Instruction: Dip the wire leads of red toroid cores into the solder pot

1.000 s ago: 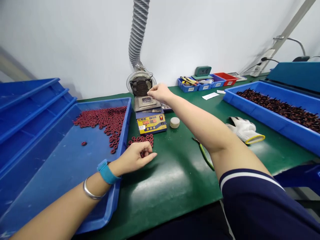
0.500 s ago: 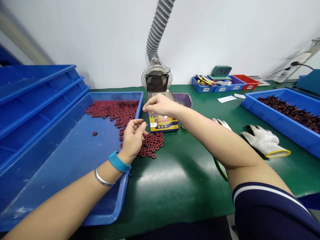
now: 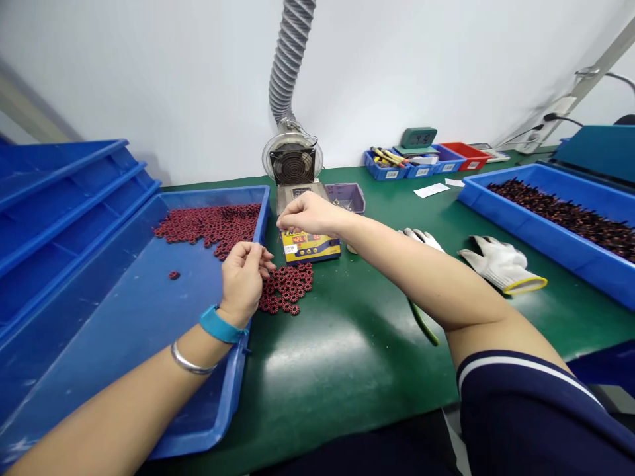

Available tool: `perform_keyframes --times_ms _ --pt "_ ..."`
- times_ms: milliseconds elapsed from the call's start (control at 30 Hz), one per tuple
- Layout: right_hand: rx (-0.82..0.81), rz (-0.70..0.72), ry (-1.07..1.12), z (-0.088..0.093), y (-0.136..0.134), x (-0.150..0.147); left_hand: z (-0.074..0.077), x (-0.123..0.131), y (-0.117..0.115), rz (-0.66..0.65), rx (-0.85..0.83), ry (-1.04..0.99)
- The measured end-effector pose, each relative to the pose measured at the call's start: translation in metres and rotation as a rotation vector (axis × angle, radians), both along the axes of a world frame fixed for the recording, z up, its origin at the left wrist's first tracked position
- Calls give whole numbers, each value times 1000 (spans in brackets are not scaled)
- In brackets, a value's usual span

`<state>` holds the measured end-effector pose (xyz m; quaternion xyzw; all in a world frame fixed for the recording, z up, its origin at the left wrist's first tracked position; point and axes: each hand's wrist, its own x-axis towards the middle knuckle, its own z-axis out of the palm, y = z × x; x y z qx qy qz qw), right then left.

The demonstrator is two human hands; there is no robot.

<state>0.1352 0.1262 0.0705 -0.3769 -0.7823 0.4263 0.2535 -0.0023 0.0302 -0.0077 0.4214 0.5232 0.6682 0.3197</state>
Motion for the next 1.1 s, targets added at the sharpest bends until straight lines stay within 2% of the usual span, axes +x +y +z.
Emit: perform_keyframes --times_ms 133,233,400,533,667,800,967,1100 --pt "45 -4 -32 5 4 1 0 1 -1 -59 -12 -1" --pt "185 -52 -106 12 16 0 1 3 -2 -104 -53 37" --pt "456 -262 -276 24 59 -7 -1 7 -5 -212 -75 121" --pt "576 -340 -454 20 97 -17 -3 8 -5 -249 -78 151" --pt "593 -355 -580 10 119 -25 -3 8 -6 -280 -95 174" --pt "580 -359 -637 0 126 -31 -3 8 -6 -305 -98 186" --pt "557 -343 -581 -9 130 -34 -3 9 -6 -314 -88 165" --pt "540 -349 -529 -9 131 -33 -4 9 -5 -311 -72 166"
